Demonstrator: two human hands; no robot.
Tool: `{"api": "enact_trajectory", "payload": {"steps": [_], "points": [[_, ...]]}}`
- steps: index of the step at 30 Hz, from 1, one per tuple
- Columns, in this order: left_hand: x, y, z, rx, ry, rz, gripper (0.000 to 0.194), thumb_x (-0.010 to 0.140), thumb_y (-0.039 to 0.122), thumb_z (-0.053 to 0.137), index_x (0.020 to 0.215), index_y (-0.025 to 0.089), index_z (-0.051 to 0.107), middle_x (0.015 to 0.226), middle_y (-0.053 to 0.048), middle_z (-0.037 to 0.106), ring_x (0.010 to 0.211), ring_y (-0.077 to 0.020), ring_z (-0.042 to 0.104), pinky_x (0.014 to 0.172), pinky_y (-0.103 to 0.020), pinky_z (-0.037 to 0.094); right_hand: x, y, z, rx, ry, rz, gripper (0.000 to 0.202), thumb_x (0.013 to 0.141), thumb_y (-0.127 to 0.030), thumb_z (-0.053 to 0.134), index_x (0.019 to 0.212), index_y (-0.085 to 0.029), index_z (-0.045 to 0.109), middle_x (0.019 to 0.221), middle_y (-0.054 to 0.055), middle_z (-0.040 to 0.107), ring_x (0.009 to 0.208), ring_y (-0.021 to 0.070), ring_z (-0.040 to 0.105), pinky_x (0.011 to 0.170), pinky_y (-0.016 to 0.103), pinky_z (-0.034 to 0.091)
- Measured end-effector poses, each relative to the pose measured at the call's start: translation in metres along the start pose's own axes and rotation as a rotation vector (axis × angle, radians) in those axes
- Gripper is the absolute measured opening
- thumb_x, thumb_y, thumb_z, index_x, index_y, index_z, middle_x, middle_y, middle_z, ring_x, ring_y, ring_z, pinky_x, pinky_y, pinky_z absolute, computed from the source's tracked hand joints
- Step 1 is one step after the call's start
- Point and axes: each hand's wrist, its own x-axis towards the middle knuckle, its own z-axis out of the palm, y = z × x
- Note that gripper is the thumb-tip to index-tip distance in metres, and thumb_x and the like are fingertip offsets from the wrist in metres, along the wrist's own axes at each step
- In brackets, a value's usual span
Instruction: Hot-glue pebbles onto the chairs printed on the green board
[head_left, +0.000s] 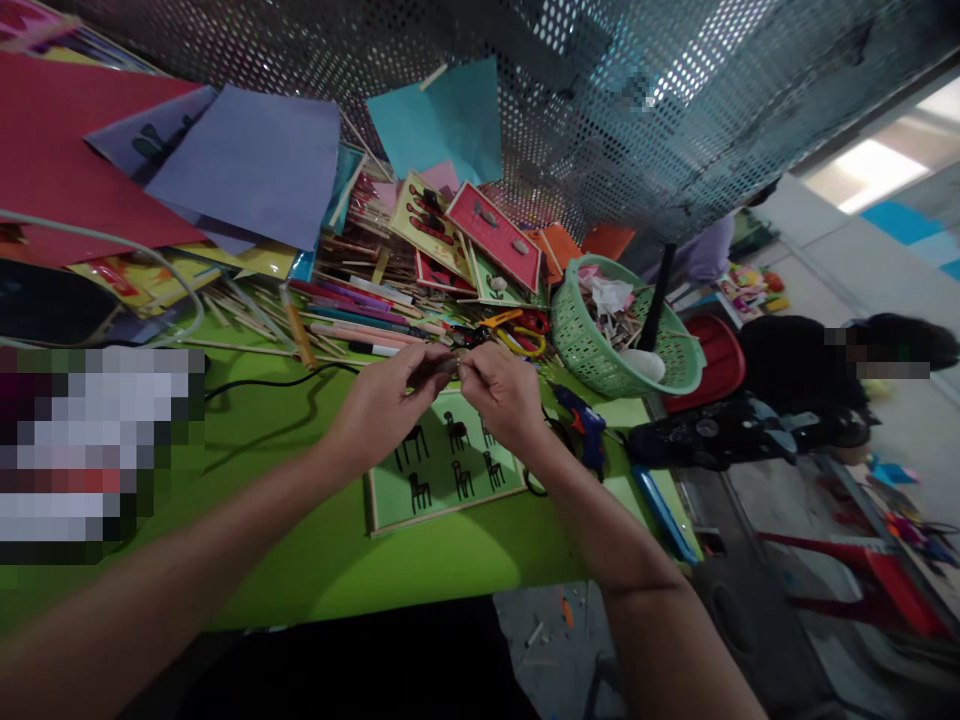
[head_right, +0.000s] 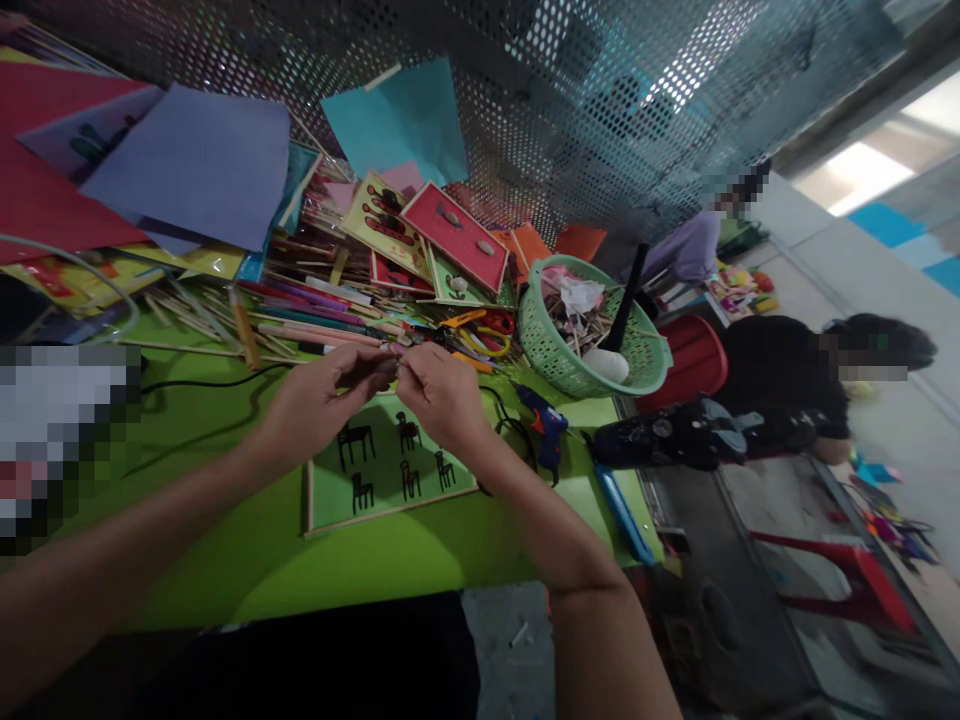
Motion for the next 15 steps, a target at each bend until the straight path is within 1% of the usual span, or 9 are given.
{"api": "enact_trajectory", "payload": {"steps": [4,8,11,13,15], "points": [[0.0026,0.0004,0.0022,-0.189,-0.002,-0.043,0.030,0.096,0.042,0.062,0.115,0.018,0.064,0.108,-0.007,0.075,0.095,-0.0198,0.070,0.086,-0.033,0.054,0.0005,-0.0024,0.0010,0.168,0.041,0.077,0.017,0.088,-0.019,0.052,0.071,-0.023,0.053,0.073,-0.001,0.056,0.069,0.0143,0.051,0.068,0.028,0.038],[0.0051,0.0014,0.0039,-0.370,-0.018,-0.091,0.036,0.092,0.046,0.067,0.112,0.017,0.065,0.103,-0.008,0.074,0.094,-0.0200,0.070,0.088,-0.036,0.057,0.0023,-0.0067,-0.0006,0.358,0.042,0.202,0.017,0.088,-0.024,0.053,0.071,-0.022,0.056,0.071,-0.001,0.057,0.070,0.0144,0.053,0.070,0.029,0.042],[0.0063,0.0029,0.0033,-0.469,-0.026,-0.126,0.040,0.087,0.046,0.072,0.112,0.016,0.064,0.101,-0.008,0.074,0.093,-0.0199,0.070,0.089,-0.038,0.059,0.0040,-0.0074,-0.0012,0.511,0.035,0.260,0.016,0.085,-0.025,0.054,0.070,-0.022,0.057,0.071,-0.001,0.058,0.072,0.0148,0.054,0.072,0.029,0.043],[0.0072,0.0049,0.0017,-0.509,-0.033,-0.144,0.039,0.085,0.045,0.074,0.111,0.016,0.065,0.100,-0.007,0.074,0.092,-0.0193,0.070,0.090,-0.039,0.059,0.0050,-0.0047,-0.0011,0.619,0.021,0.284,0.015,0.084,-0.025,0.056,0.070,-0.021,0.059,0.069,-0.002,0.057,0.069,0.0137,0.051,0.068,0.028,0.041],[0.0082,0.0075,-0.0004,-0.519,-0.041,-0.165,0.036,0.086,0.044,0.074,0.109,0.018,0.067,0.099,-0.007,0.075,0.090,-0.0188,0.070,0.089,-0.039,0.060,0.0059,0.0002,-0.0018,0.716,-0.026,0.310,0.016,0.086,-0.028,0.058,0.073,-0.021,0.062,0.067,-0.003,0.054,0.062,0.0120,0.044,0.063,0.027,0.038]]}}
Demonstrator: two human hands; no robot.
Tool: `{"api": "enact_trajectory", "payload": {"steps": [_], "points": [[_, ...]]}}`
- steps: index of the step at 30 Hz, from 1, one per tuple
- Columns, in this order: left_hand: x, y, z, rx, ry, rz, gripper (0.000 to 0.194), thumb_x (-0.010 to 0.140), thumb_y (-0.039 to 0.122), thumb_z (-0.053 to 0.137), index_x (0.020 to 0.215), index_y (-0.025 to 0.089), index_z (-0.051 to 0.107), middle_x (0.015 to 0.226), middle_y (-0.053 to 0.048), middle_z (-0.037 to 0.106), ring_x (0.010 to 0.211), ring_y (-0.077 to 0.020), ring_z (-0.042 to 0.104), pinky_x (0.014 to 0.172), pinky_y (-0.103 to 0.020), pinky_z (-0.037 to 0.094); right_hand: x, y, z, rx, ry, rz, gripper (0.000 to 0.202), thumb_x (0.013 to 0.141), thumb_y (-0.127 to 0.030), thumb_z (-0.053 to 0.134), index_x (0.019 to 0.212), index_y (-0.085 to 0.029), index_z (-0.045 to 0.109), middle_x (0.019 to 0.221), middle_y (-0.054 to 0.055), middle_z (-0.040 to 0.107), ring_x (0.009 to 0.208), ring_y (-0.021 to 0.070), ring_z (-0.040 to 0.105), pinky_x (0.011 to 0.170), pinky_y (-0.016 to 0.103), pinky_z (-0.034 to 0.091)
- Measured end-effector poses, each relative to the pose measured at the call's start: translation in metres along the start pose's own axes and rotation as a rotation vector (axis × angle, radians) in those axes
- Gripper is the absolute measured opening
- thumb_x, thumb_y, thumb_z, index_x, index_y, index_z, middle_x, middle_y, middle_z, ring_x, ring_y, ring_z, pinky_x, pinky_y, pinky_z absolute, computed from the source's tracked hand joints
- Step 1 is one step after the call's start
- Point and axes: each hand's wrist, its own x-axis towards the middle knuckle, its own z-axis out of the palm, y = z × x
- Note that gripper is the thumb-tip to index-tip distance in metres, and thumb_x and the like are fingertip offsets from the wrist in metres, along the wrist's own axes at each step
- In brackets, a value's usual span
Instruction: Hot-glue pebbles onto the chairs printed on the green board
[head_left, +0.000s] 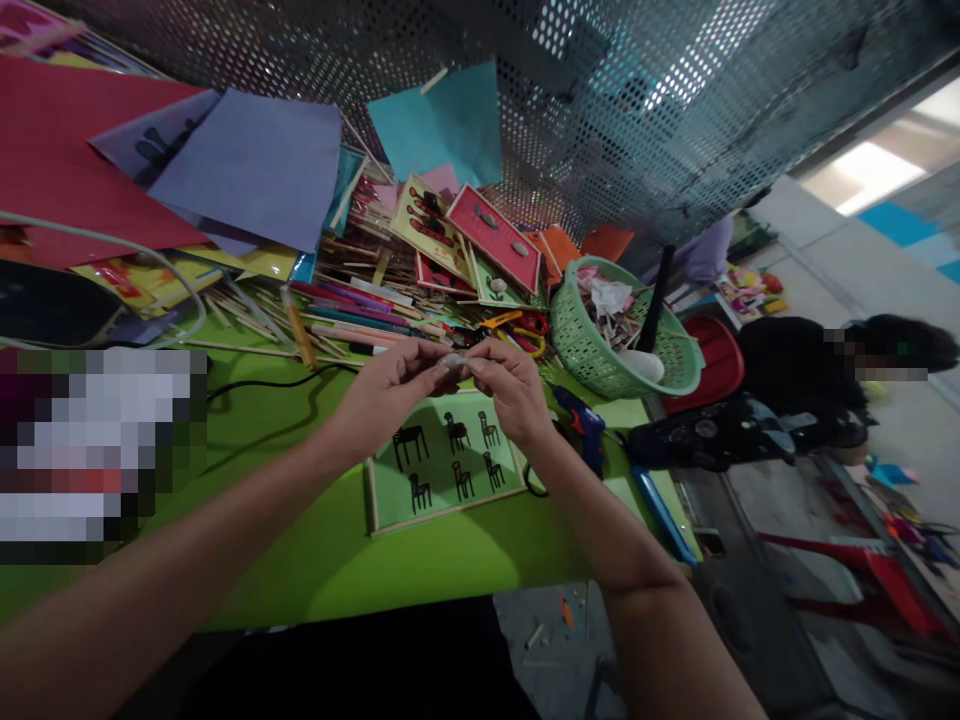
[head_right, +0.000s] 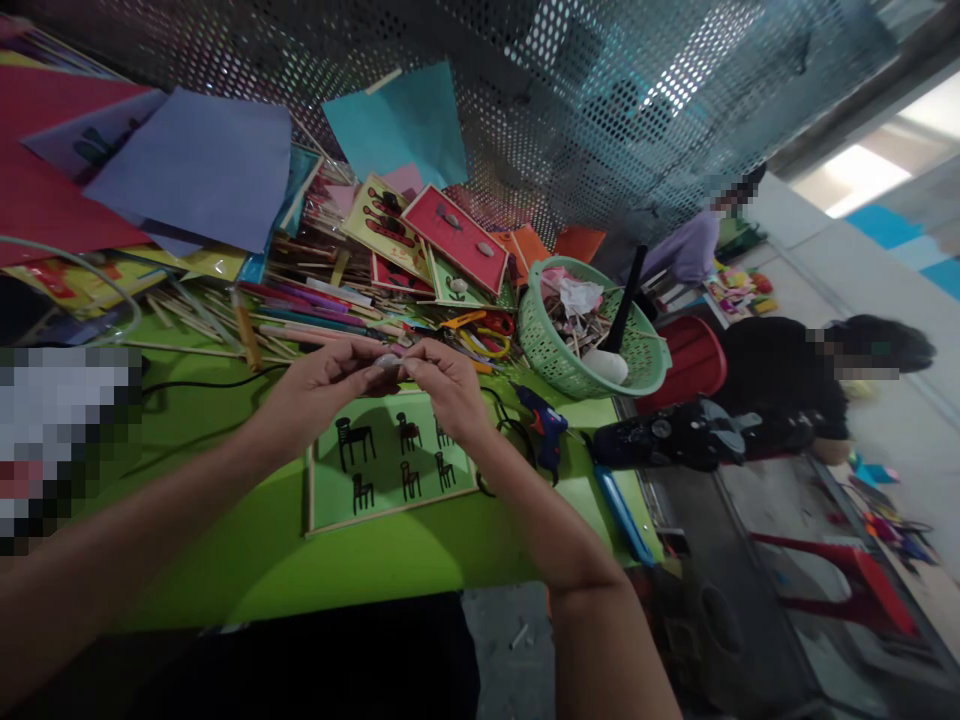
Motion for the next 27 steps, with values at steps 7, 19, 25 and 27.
{"api": "enact_trajectory", "payload": {"steps": [7,19,25,27], "points": [[0.001,0.005,-0.002,0.118,0.013,-0.009,0.032,0.090,0.047,0.070,0.108,0.021,0.072,0.100,-0.005,0.076,0.087,-0.0177,0.069,0.084,-0.033,0.060,0.002,-0.001,-0.015,-0.177,-0.096,-0.103,0.021,0.094,-0.038,0.063,0.083,-0.021,0.069,0.079,-0.001,0.064,0.076,0.0137,0.056,0.074,0.029,0.041],[-0.001,0.010,0.000,0.215,0.063,0.002,0.022,0.094,0.037,0.065,0.105,0.020,0.073,0.099,-0.004,0.074,0.086,-0.0172,0.067,0.082,-0.031,0.058,-0.001,-0.008,-0.020,-0.186,-0.153,-0.059,0.026,0.097,-0.037,0.049,0.088,-0.021,0.067,0.069,-0.002,0.050,0.064,0.0132,0.042,0.062,0.029,0.033],[-0.002,0.009,0.002,0.271,0.055,0.004,0.023,0.092,0.035,0.066,0.108,0.021,0.075,0.100,-0.004,0.076,0.088,-0.0189,0.069,0.085,-0.033,0.058,-0.002,-0.006,-0.014,-0.522,-0.167,-0.201,0.035,0.098,-0.048,0.058,0.076,-0.022,0.054,0.074,-0.002,0.051,0.072,0.0141,0.045,0.070,0.029,0.034],[-0.002,0.008,0.000,0.294,0.046,0.020,0.025,0.092,0.036,0.066,0.109,0.021,0.076,0.100,-0.004,0.076,0.087,-0.0188,0.070,0.085,-0.032,0.058,-0.001,-0.004,-0.014,-0.543,-0.208,-0.236,0.037,0.102,-0.045,0.052,0.073,-0.022,0.049,0.075,-0.002,0.050,0.073,0.0143,0.046,0.071,0.029,0.035]]}}
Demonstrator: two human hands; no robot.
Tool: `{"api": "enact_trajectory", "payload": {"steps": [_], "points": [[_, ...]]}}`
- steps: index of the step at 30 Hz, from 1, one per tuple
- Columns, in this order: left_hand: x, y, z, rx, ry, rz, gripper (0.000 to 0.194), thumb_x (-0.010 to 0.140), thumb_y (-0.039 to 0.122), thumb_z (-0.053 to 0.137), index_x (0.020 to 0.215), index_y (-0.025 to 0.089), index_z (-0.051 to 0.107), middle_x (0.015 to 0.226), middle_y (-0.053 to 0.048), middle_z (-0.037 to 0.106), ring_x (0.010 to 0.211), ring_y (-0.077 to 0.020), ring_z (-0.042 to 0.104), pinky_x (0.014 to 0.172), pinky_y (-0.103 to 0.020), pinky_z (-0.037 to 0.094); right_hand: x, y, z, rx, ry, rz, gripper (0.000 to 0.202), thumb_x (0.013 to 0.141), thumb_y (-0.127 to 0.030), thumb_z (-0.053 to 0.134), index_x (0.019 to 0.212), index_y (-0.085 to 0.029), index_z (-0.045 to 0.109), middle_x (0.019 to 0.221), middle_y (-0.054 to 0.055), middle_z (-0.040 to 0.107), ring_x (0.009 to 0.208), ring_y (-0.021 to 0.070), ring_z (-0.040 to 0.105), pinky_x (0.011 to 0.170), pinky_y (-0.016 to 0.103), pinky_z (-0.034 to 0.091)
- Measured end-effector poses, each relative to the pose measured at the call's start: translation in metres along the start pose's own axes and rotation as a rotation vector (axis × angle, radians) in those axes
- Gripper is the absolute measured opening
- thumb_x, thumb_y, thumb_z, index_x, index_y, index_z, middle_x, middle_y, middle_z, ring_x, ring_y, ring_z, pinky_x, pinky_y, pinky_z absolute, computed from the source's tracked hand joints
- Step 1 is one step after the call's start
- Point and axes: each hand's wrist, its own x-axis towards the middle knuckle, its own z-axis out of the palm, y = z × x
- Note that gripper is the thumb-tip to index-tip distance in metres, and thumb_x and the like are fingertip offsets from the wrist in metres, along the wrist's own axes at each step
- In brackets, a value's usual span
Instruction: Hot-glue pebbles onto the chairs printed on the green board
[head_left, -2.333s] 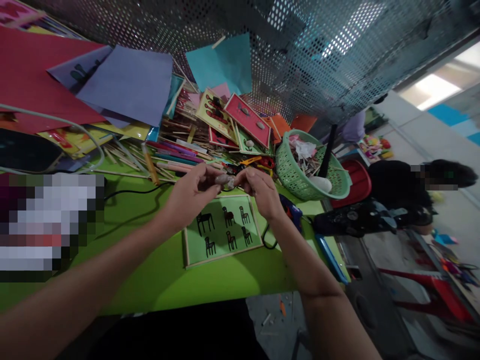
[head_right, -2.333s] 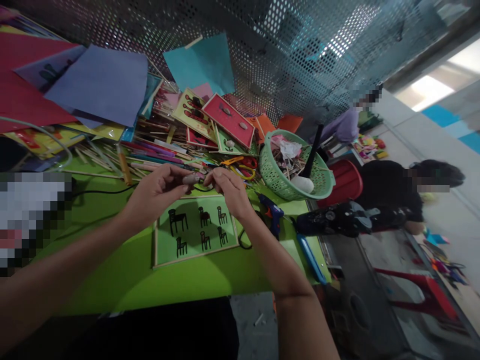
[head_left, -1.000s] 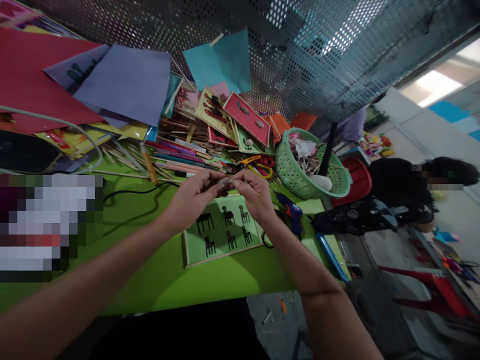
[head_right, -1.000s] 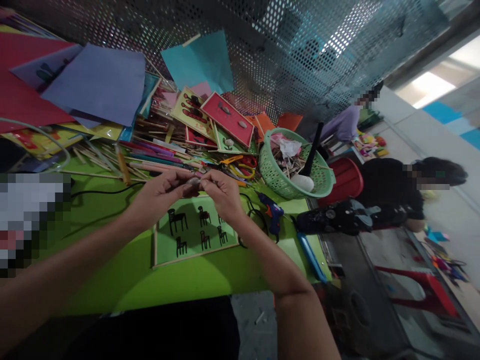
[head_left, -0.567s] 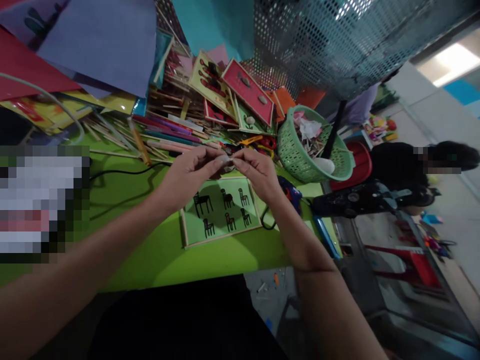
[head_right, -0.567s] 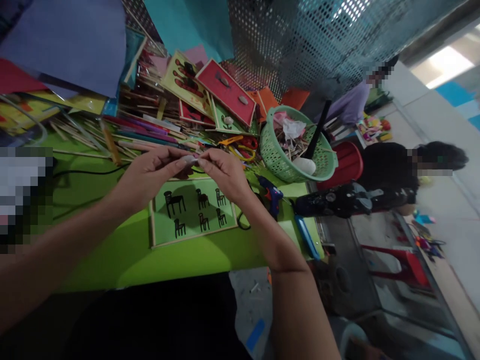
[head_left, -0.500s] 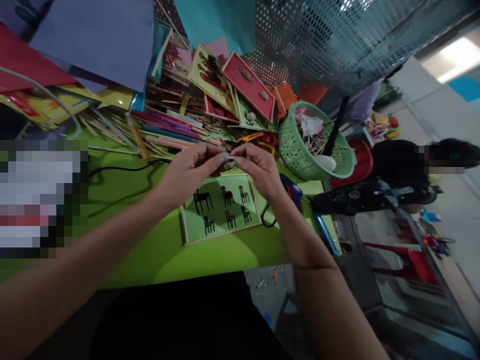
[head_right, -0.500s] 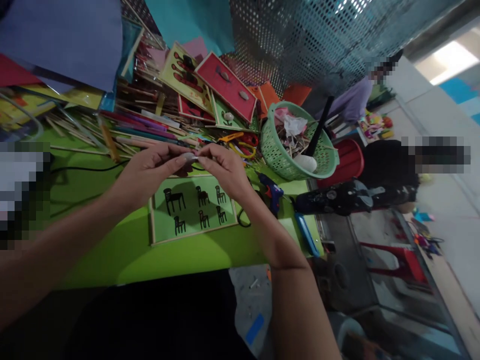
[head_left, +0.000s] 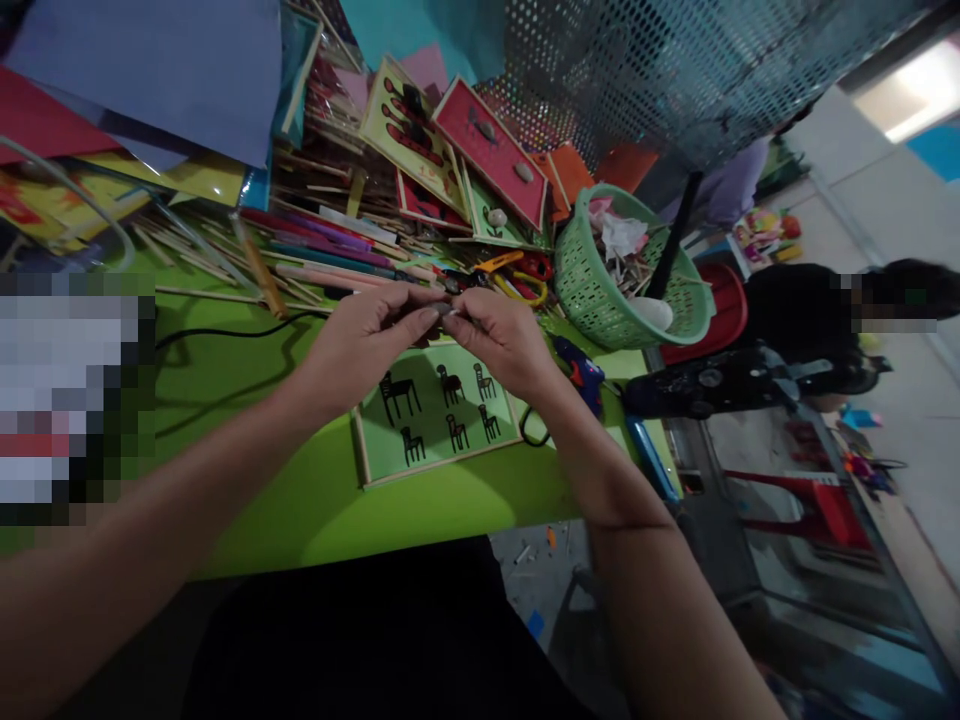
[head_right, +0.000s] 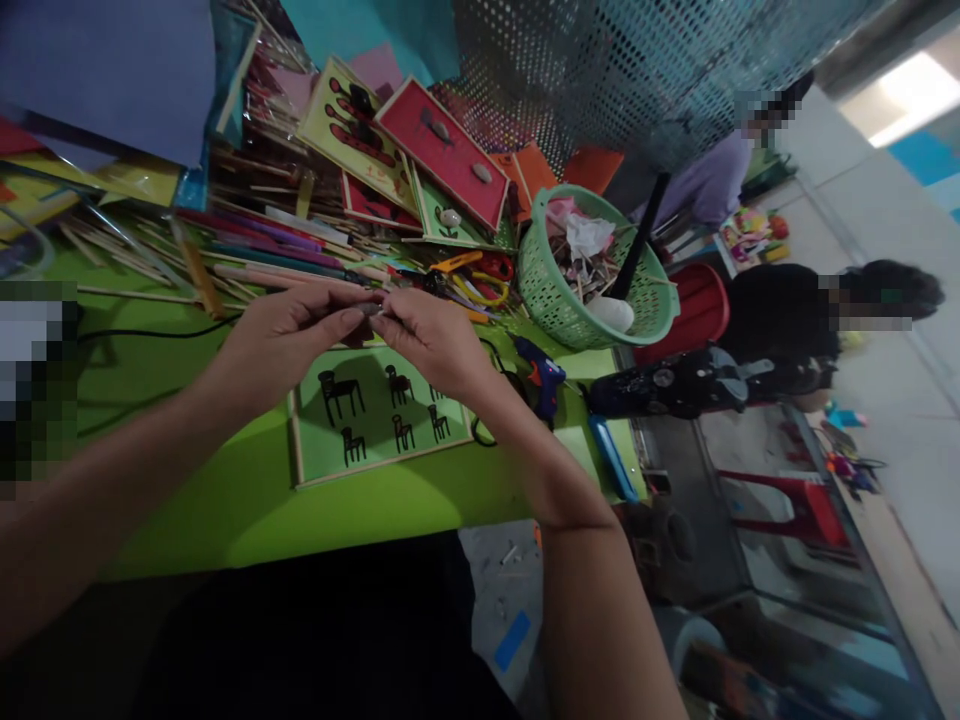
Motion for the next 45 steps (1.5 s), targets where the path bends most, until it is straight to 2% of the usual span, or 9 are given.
{"api": "enact_trajectory", "payload": {"steps": [9,14,18,22,28,33,38,41,45], "points": [[0.001,-0.003,-0.005,0.026,-0.060,0.001,0.032,0.093,0.041,0.063,0.115,0.022,0.076,0.102,-0.004,0.079,0.085,-0.0180,0.072,0.084,-0.031,0.059,0.001,0.008,0.001,0.033,-0.025,-0.058,0.031,0.102,-0.031,0.044,0.072,-0.022,0.043,0.073,-0.002,0.046,0.070,0.0137,0.045,0.068,0.028,0.037],[0.003,-0.002,-0.005,-0.003,-0.067,0.003,0.034,0.094,0.044,0.062,0.115,0.021,0.075,0.104,-0.005,0.079,0.090,-0.0194,0.072,0.085,-0.031,0.060,0.000,0.006,-0.001,0.115,-0.034,0.003,0.028,0.102,-0.033,0.045,0.076,-0.022,0.051,0.074,-0.002,0.050,0.071,0.0138,0.047,0.069,0.028,0.039],[0.003,0.001,-0.004,0.027,-0.036,0.005,0.033,0.094,0.044,0.062,0.112,0.020,0.075,0.105,-0.006,0.079,0.093,-0.0205,0.072,0.086,-0.031,0.059,0.000,0.003,-0.003,0.191,-0.052,0.017,0.026,0.102,-0.037,0.048,0.086,-0.020,0.060,0.080,-0.001,0.058,0.077,0.0147,0.053,0.074,0.029,0.041],[0.001,-0.001,-0.003,0.071,-0.018,0.046,0.028,0.092,0.039,0.064,0.109,0.019,0.074,0.107,-0.007,0.079,0.095,-0.0212,0.072,0.086,-0.032,0.058,0.001,0.003,-0.001,0.096,0.003,0.056,0.030,0.099,-0.044,0.054,0.082,-0.020,0.059,0.076,-0.001,0.057,0.074,0.0142,0.052,0.072,0.027,0.040],[-0.002,-0.004,-0.001,0.092,-0.003,0.049,0.029,0.092,0.039,0.064,0.109,0.018,0.073,0.107,-0.007,0.078,0.093,-0.0203,0.071,0.083,-0.030,0.057,0.001,0.004,0.002,-0.058,0.024,-0.026,0.024,0.099,-0.029,0.049,0.077,-0.020,0.053,0.075,-0.001,0.053,0.071,0.0127,0.048,0.069,0.027,0.036],[-0.001,-0.002,0.001,0.055,-0.015,0.032,0.029,0.091,0.041,0.065,0.107,0.018,0.073,0.103,-0.007,0.078,0.090,-0.0202,0.070,0.081,-0.031,0.056,0.001,0.004,0.009,-0.183,0.131,-0.043,0.019,0.089,-0.019,0.051,0.070,-0.021,0.048,0.071,-0.002,0.052,0.068,0.0124,0.047,0.065,0.027,0.034],[0.003,-0.006,0.000,-0.026,-0.009,-0.052,0.031,0.089,0.046,0.069,0.104,0.019,0.074,0.097,-0.006,0.077,0.085,-0.0198,0.069,0.079,-0.032,0.056,-0.001,-0.001,0.011,-0.066,0.273,-0.077,0.018,0.081,-0.011,0.053,0.067,-0.021,0.050,0.066,-0.004,0.049,0.062,0.0098,0.044,0.061,0.024,0.035],[0.008,-0.009,-0.004,-0.112,0.041,-0.091,0.036,0.084,0.051,0.074,0.100,0.019,0.075,0.092,-0.005,0.076,0.082,-0.0184,0.067,0.080,-0.032,0.056,-0.003,-0.006,0.004,0.024,0.329,-0.021,0.017,0.083,-0.012,0.054,0.069,-0.021,0.055,0.065,-0.005,0.052,0.060,0.0098,0.045,0.061,0.025,0.037],[0.012,-0.010,-0.007,-0.153,0.056,-0.081,0.036,0.083,0.051,0.075,0.097,0.018,0.074,0.089,-0.006,0.074,0.081,-0.0182,0.065,0.080,-0.033,0.056,-0.005,-0.009,-0.004,0.173,0.236,0.044,0.020,0.095,-0.026,0.057,0.078,-0.021,0.067,0.072,-0.002,0.063,0.068,0.0122,0.056,0.067,0.027,0.043]]}}
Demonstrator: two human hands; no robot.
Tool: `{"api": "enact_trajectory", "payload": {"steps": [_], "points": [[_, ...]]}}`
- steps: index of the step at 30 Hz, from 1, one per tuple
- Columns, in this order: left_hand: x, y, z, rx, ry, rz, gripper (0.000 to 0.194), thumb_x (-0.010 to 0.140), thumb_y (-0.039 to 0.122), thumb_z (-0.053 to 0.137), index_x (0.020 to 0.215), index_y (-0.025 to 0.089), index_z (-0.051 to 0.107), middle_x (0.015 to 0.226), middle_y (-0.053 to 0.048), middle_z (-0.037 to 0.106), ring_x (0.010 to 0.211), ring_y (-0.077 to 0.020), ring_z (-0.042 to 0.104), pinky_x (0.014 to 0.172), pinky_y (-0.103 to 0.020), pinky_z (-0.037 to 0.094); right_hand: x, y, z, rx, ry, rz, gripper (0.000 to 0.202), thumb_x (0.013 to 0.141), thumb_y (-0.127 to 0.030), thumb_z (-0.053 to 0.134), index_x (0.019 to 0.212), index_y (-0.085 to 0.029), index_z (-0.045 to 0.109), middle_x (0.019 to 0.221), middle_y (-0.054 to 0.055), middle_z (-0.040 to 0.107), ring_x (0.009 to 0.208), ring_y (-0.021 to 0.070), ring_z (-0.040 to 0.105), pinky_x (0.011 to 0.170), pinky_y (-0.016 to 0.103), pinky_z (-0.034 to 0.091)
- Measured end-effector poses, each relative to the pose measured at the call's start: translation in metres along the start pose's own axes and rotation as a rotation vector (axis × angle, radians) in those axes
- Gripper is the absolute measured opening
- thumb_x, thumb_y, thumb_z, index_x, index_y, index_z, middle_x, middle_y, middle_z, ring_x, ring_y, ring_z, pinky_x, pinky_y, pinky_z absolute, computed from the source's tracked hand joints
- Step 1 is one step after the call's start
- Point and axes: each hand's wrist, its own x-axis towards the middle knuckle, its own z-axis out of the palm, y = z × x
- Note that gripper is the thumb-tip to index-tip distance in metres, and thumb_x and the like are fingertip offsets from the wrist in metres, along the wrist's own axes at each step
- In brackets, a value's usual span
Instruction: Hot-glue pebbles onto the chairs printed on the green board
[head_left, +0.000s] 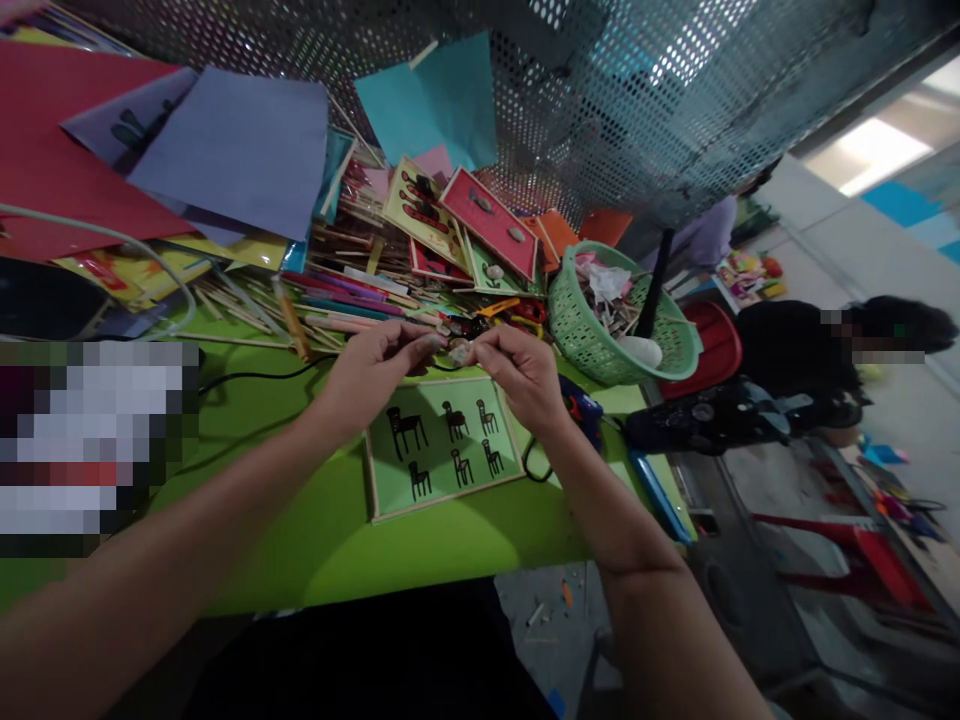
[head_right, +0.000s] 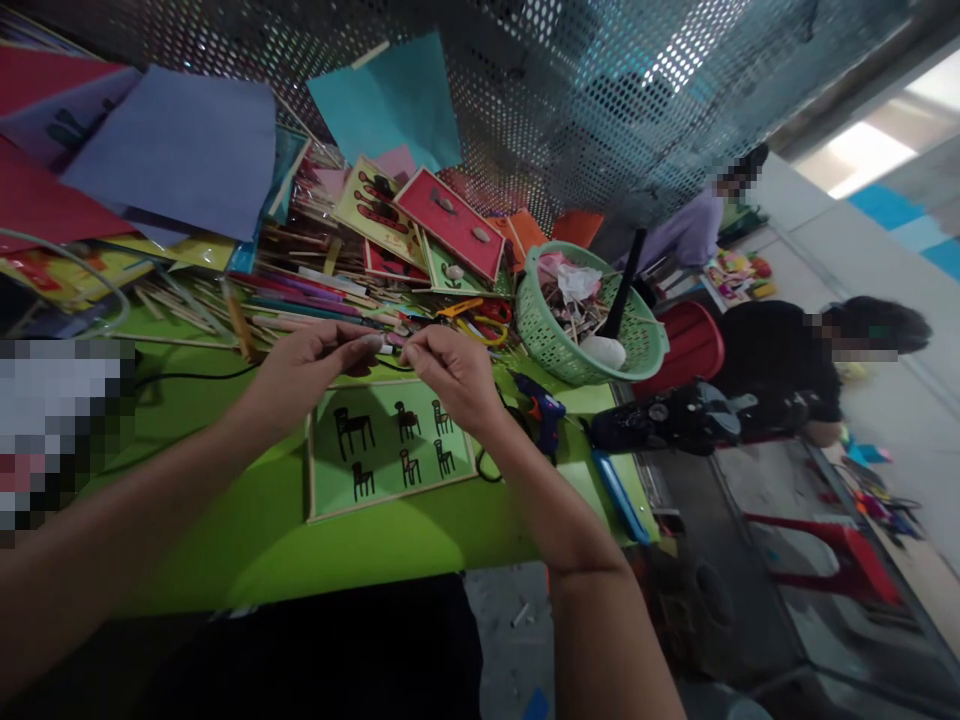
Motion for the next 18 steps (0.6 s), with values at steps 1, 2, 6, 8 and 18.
{"api": "enact_trajectory", "payload": {"steps": [1,2,6,8,18], "points": [[0.001,0.000,0.000,-0.005,0.006,-0.002,0.035,0.083,0.050,0.075,0.097,0.018,0.074,0.090,-0.006,0.074,0.082,-0.0184,0.065,0.081,-0.033,0.056,0.000,-0.001,-0.001,0.039,-0.037,0.010,0.022,0.097,-0.031,0.057,0.081,-0.021,0.070,0.076,-0.001,0.066,0.072,0.0131,0.060,0.070,0.028,0.045],[0.001,0.000,-0.001,-0.016,0.015,-0.006,0.033,0.083,0.048,0.075,0.097,0.018,0.073,0.092,-0.006,0.074,0.083,-0.0187,0.066,0.083,-0.034,0.056,0.000,-0.001,-0.002,0.074,-0.066,0.018,0.024,0.098,-0.034,0.058,0.084,-0.021,0.072,0.079,0.000,0.069,0.077,0.0141,0.063,0.074,0.029,0.047],[0.003,-0.001,-0.006,-0.051,0.032,0.002,0.027,0.085,0.041,0.074,0.101,0.019,0.072,0.097,-0.006,0.075,0.088,-0.0185,0.067,0.085,-0.033,0.056,-0.001,-0.009,-0.003,0.100,-0.102,0.019,0.020,0.097,-0.036,0.062,0.095,-0.025,0.078,0.095,0.002,0.077,0.094,0.0172,0.070,0.088,0.033,0.052],[0.004,-0.003,-0.009,-0.040,0.034,0.036,0.025,0.086,0.039,0.073,0.101,0.019,0.072,0.094,-0.006,0.074,0.084,-0.0174,0.066,0.081,-0.031,0.056,-0.004,-0.017,-0.004,0.081,-0.101,0.030,0.017,0.096,-0.032,0.064,0.101,-0.026,0.079,0.103,0.002,0.078,0.098,0.0183,0.071,0.093,0.035,0.052],[0.009,-0.006,-0.010,-0.039,0.129,0.090,0.012,0.089,0.031,0.069,0.095,0.021,0.072,0.087,-0.004,0.073,0.078,-0.0156,0.067,0.077,-0.030,0.057,-0.052,-0.050,-0.002,0.149,-0.108,0.138,0.021,0.096,-0.038,0.067,0.084,-0.023,0.076,0.080,0.000,0.071,0.074,0.0136,0.062,0.071,0.028,0.048]]}}
